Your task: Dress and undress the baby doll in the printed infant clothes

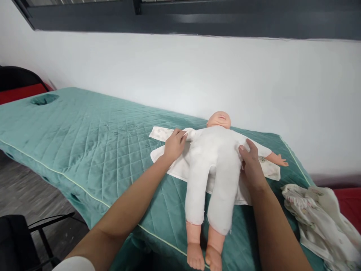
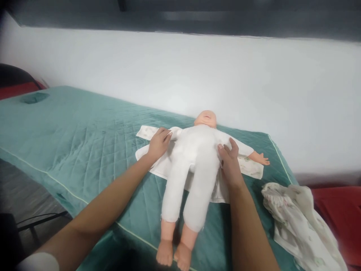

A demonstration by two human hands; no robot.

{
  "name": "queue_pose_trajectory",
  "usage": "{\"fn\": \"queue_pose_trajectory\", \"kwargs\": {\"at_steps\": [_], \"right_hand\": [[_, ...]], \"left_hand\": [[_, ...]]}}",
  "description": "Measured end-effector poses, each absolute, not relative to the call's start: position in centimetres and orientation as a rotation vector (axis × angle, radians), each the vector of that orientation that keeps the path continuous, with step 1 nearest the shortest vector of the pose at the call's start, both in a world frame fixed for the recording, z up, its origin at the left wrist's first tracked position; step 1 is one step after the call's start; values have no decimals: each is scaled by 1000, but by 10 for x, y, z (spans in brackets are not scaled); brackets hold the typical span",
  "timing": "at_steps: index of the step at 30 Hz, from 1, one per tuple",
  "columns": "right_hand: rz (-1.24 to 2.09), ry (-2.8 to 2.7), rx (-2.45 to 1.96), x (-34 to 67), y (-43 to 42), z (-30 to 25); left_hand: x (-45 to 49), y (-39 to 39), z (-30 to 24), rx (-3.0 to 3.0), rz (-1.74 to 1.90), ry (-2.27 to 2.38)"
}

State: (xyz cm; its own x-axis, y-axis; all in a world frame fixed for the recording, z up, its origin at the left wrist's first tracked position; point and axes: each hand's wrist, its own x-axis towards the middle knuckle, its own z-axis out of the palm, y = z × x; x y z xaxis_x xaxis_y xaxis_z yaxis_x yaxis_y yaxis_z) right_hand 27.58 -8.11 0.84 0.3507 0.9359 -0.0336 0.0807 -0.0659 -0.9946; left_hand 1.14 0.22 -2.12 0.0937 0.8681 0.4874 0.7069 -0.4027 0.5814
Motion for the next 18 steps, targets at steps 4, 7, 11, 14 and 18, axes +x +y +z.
{"fn": "queue_pose_trajectory", "kwargs": {"at_steps": [4,7,11,14,18], "right_hand": [[1032,-1003,-1380,262,-81,4],[1056,-1042,-1342,254,-77,-7],[1056,-1090,-1322,246,-74,-20],[1028,-1118,-1340,240,-74,-23],[1019,-1210,-1372,237,-75,-25]], "left_hand": [[13,7,-19,2124,1244,1529],[12,13,-14,2083,1273,1490],[12,22,-1,2076,1252,1435],[17,27,9,2121,1203,1385],[23,27,18,2201,1125,1371]]}}
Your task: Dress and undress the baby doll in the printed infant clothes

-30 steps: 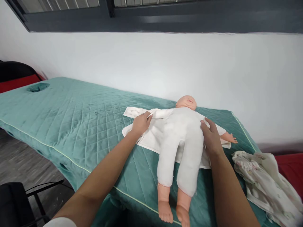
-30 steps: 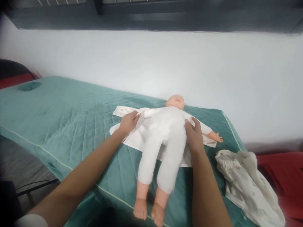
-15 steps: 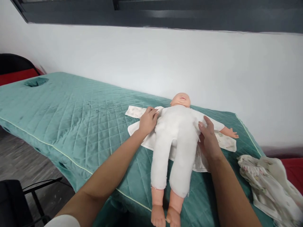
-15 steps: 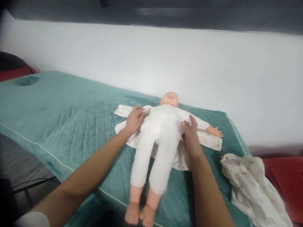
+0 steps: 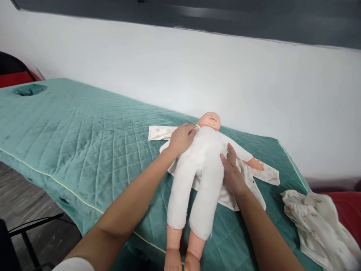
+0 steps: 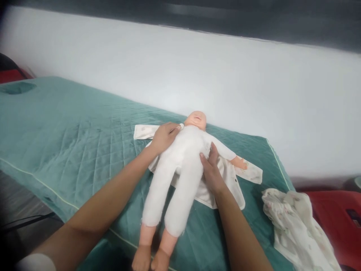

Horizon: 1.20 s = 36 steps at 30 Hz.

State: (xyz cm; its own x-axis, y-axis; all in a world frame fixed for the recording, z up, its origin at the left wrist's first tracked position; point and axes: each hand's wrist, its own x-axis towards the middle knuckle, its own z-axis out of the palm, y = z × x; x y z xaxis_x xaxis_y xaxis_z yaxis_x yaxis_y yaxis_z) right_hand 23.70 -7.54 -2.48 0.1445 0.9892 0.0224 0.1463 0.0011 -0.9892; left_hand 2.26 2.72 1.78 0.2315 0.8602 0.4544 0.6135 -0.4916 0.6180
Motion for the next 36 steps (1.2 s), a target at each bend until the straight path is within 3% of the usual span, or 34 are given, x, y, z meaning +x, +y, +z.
{"fn": "queue_pose_trajectory", "kwargs": {"at_steps": [10,16,22,30,36], "right_hand": [[935,-1291,-1438,239,-75,-25],[954,-1307,-1427,237,-76,-19],[942,-1286,-1402,237,-74,-22],[979,-1266,-1367,238,-75,-21],[1005,-1298,-1367,239,-76,-16]], "left_hand": [[-13,-38,42,1959,926,1663],[-24,-39,57,1860,609,1599],[10,-45,71,1972,888,1395],[45,-77,80,2243,717,1300],[50,-38,61,2148,1035,1567]]}}
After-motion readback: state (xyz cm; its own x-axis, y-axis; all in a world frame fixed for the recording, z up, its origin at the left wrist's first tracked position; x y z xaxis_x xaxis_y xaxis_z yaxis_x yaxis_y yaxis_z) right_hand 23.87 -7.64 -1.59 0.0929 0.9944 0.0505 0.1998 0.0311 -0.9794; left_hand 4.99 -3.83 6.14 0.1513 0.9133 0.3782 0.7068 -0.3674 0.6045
